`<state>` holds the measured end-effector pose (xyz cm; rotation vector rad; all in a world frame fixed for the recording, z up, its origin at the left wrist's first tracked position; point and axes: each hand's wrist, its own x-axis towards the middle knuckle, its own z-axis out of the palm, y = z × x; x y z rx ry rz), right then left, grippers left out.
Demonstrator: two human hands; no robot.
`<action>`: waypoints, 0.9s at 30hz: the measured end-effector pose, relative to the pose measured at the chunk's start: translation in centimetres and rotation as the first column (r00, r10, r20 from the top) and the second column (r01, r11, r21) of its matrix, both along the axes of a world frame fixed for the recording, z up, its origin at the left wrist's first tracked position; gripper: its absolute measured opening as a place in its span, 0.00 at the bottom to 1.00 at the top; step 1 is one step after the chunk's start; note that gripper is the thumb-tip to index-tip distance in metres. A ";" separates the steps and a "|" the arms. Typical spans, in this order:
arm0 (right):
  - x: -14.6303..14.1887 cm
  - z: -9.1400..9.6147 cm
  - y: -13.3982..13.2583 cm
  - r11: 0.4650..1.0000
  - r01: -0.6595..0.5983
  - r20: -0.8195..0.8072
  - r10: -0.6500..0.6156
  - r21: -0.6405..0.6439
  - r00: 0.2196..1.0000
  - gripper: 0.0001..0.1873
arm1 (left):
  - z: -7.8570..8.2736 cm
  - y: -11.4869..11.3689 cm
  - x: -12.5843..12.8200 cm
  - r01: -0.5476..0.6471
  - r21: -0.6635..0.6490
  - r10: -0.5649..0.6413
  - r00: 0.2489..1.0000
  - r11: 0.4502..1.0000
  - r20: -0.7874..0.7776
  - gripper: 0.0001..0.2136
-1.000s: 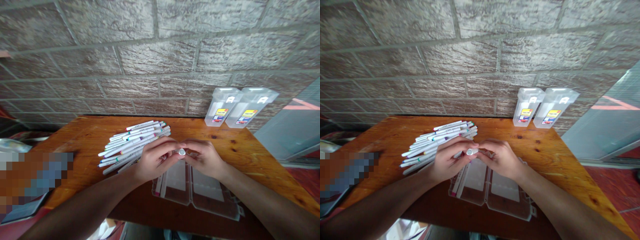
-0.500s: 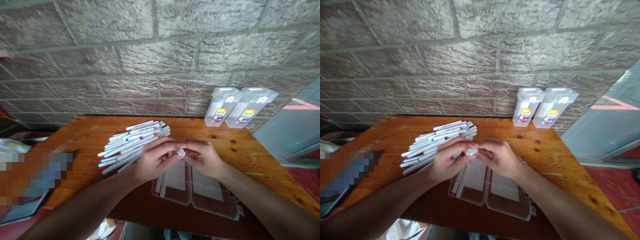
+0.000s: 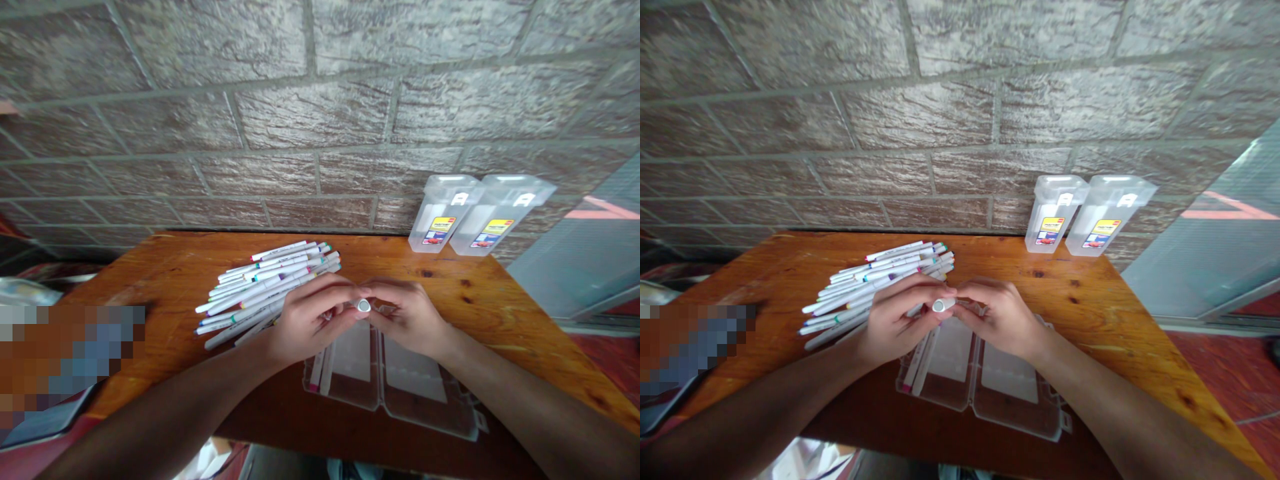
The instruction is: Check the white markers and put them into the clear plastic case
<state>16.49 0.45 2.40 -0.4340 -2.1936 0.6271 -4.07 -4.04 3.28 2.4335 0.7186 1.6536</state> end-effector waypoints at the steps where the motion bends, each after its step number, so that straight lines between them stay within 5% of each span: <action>1: 0.0 0.0 0.0 1.000 0.000 0.002 0.000 0.000 1.000 0.08 | 0.0 0.0 0.0 -0.001 0.000 0.001 1.000 1.000 -0.003 0.10; 18: 0.0 -0.2 -0.4 0.995 0.015 0.053 -0.010 -0.100 0.999 0.05 | -0.4 0.3 0.2 -0.021 -0.355 0.069 0.990 0.935 0.122 0.05; 21: 0.3 -0.1 -0.6 0.988 0.035 0.030 -0.031 -0.152 0.999 0.08 | -0.4 0.5 0.4 0.108 -0.531 0.052 0.959 0.841 0.277 0.08; 27: 0.5 -0.5 -0.5 0.976 0.113 -0.105 -0.134 -0.187 0.985 0.29 | -0.3 1.1 0.8 0.337 -0.739 0.109 0.869 0.583 0.483 0.23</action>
